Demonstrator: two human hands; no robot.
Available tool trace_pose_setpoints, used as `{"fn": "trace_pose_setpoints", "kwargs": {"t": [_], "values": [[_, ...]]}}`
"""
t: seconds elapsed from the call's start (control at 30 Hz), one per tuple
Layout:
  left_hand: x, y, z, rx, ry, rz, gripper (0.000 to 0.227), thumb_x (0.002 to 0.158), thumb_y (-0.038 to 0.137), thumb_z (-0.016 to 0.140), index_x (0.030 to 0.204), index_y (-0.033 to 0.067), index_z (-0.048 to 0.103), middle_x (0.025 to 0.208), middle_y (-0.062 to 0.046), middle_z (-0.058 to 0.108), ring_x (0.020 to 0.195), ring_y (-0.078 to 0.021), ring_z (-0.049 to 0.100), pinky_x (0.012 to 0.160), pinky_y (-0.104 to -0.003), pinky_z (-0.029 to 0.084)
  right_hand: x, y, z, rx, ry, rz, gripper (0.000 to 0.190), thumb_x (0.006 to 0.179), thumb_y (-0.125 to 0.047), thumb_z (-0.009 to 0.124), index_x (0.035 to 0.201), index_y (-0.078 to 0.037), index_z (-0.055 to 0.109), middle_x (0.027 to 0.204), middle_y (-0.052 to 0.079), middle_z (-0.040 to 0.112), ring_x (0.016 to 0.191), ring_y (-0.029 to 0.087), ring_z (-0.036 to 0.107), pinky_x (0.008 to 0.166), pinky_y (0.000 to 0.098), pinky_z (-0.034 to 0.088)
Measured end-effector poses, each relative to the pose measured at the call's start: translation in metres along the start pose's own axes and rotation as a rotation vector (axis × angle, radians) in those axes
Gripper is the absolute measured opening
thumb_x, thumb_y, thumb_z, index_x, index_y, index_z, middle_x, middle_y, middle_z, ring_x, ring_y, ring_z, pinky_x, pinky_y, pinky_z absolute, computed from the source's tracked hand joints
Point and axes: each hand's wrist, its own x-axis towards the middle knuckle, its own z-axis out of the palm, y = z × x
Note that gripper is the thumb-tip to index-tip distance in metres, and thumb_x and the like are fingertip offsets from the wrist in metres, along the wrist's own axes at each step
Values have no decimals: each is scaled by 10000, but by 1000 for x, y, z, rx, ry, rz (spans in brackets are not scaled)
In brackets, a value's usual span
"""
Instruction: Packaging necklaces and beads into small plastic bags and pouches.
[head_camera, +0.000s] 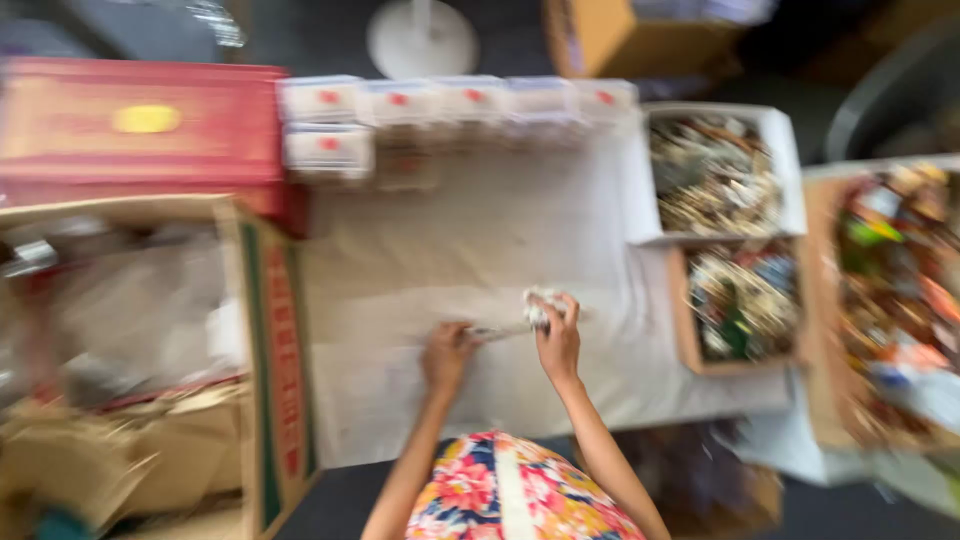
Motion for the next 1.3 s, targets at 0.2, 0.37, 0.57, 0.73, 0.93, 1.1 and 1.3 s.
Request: {"fn": "trace_pose_setpoints", "kwargs": {"t": [0.2,0.37,0.57,0.73,0.93,1.1,1.3], "values": [[3,-19,18,-298,-133,-63,591,894,373,762,1386,115,560,1135,-113,691,897,-263,693,804,-389,555,-20,-35,56,346,-222,-13,605,792,46,725,1342,-149,564,1226,119,663,1078,272,697,873,384,571],[86,-161,60,-999,139,-169,286,1005,282,637,1217,89,640,975,-80,710,819,-197,674,658,-340,542,-10,-49,44,426,-323,-127,683,801,-49,775,1411,-151,487,1332,122,631,1096,259,690,870,367,592],[116,-140,-34,-1175,343,-227,681,983,260,728,1424,439,240,1251,-39,615,942,-252,741,722,-424,654,0,-7,19,-85,-311,-256,638,828,-99,735,1415,-206,510,1389,44,571,1204,269,590,970,396,538],[74,-112,6,-518,385,-309,285,975,257,702,1168,56,642,955,-169,753,772,-298,723,646,-370,598,5,16,47,-336,-215,-397,629,830,-177,727,1429,-230,541,1382,23,556,1200,284,535,945,443,501],[16,-36,41,217,-120,289,325,845,116,739,1162,172,701,1093,-60,689,1011,-315,639,847,-455,507,3,17,51,-304,-232,-398,204,835,-191,697,1038,-207,687,1125,8,621,1134,234,567,920,429,480],[5,-36,41,317,-158,289,241,839,163,763,1073,191,716,1045,-56,663,1000,-290,624,842,-436,530,-12,23,47,-371,-253,-469,160,893,-177,653,1044,-143,617,1016,53,603,1027,270,574,846,464,466],[3,-11,28,334,-262,267,184,792,255,820,938,179,735,1009,-59,638,996,-278,618,806,-442,533,-10,18,37,-240,-422,-393,287,789,-192,761,1026,-100,628,983,70,676,997,307,628,853,460,476]]}}
